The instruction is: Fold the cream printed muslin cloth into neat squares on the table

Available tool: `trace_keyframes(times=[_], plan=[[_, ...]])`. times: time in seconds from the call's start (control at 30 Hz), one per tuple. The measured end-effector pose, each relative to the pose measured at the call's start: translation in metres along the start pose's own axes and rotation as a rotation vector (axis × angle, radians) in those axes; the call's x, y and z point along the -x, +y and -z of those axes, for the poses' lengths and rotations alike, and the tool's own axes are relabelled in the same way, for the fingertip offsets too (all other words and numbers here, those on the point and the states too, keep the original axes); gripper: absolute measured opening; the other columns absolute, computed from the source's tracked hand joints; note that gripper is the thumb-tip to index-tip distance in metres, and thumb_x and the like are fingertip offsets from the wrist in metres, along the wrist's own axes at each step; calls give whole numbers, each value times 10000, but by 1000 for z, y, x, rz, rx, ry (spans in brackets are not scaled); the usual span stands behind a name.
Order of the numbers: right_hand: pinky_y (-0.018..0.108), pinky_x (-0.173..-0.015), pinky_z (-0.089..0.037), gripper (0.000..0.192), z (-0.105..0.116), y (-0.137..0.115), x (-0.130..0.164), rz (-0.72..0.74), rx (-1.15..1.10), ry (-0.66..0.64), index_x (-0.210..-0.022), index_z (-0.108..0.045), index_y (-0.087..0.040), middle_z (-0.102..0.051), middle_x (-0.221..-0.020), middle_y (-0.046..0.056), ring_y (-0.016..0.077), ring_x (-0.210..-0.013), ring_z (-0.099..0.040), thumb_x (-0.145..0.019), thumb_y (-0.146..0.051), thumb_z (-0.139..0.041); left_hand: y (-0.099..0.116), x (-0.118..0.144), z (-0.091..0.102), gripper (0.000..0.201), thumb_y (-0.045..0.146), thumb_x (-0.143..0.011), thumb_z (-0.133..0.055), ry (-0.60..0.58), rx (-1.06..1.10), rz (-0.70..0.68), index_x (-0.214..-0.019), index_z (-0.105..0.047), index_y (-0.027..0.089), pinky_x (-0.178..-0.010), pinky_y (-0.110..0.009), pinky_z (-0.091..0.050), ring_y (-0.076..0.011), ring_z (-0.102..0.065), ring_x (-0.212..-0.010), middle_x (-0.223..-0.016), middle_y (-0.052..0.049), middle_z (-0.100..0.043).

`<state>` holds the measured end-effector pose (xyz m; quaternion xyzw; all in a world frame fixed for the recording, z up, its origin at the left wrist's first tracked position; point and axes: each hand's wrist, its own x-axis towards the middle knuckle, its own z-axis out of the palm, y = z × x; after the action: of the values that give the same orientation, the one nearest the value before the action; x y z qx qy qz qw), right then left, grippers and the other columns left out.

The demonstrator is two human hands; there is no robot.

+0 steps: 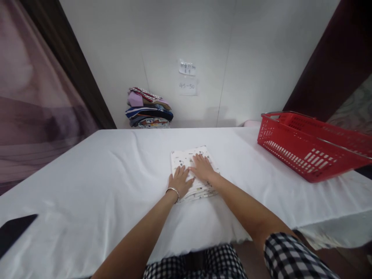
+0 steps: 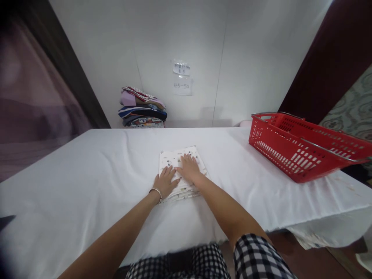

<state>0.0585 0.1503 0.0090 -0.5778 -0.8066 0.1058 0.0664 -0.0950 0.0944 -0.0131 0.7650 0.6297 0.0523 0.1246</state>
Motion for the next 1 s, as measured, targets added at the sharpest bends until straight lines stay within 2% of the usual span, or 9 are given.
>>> trace_keyframes(times=[0.1, 0.2, 0.3, 0.43, 0.53, 0.57, 0.67, 0.8, 1.0], plan=[[392, -1133, -54, 736, 0, 6, -28, 42, 3, -25, -1479, -193, -115, -137, -1556, 108, 236, -1431, -70, -903, -568, -271, 0, 1, 2, 649, 559, -901, -272, 6, 14, -6, -1474, -218, 260, -1120, -547, -164, -252, -31, -1438, -1566, 1, -94], [435, -1129, -41, 777, 1, 29, -45, -105, 31, -36, -1474, -209, -102, -113, -1558, 115, 259, -1430, -47, -888, -610, -254, -1, 2, 2, 642, 552, -904, -262, -3, 28, -9, -1471, -235, 253, -1126, -541, -153, -249, -24, -1439, -1565, 4, -85], [440, -1127, -61, 796, 2, 50, -51, -199, 13, -48, -1489, -161, -129, -37, -1569, 69, 261, -1431, -20, -880, -638, -217, -1, 6, 0, 644, 553, -900, -259, -17, 23, 0, -1472, -228, 260, -1131, -538, -138, -238, -11, -1439, -1564, 11, -77], [411, -1119, -128, 805, -2, 59, -52, -190, -22, -25, -1491, -154, -142, -25, -1571, 41, 254, -1431, -15, -873, -654, -210, -1, 3, 10, 665, 564, -882, -290, -92, 10, -2, -1475, -217, 273, -1131, -539, -130, -241, -14, -1439, -1561, 11, -82], [401, -1113, -154, 811, -6, 58, -53, -181, -40, -4, -1487, -167, -136, -49, -1570, 43, 254, -1431, -22, -870, -659, -223, -2, -18, 31, 678, 628, -842, -339, -188, -11, -7, -1434, -324, 297, -1131, -537, -131, -263, -94, -1433, -1549, -7, -179], [396, -1114, -153, 809, -7, 58, -54, -179, -43, 4, -1486, -173, -136, -57, -1570, 44, 254, -1430, -24, -871, -659, -226, -4, -29, 38, 674, 640, -847, -313, -173, -18, 4, -1423, -349, 292, -1133, -535, -123, -261, -111, -1431, -1546, -14, -196], [378, -1115, -145, 799, -8, 59, -54, -186, -51, 6, -1482, -192, -148, -71, -1569, 45, 250, -1431, -30, -871, -660, -245, -10, -67, 47, 696, 619, -876, -237, 14, -73, 42, -1461, -269, 243, -1141, -529, -65, -246, -33, -1439, -1564, -27, -103], [371, -1110, -153, 778, -6, 61, -52, -188, -48, -2, -1481, -193, -158, -72, -1570, 48, 240, -1431, -31, -879, -648, -245, -22, -101, 31, 709, 602, -884, -196, 16, -65, 114, -1480, -206, 219, -1131, -558, -87, -249, -3, -1439, -1568, -23, -53], [464, -1127, 3, 777, 3, 35, -62, -175, 64, -16, -1472, -212, -96, -116, -1557, 120, 255, -1433, 3, -894, -616, -227, -29, -103, 13, 698, 600, -883, -191, 72, -54, 108, -1474, -229, 230, -1119, -583, -98, -267, -22, -1438, -1566, -28, -94]])
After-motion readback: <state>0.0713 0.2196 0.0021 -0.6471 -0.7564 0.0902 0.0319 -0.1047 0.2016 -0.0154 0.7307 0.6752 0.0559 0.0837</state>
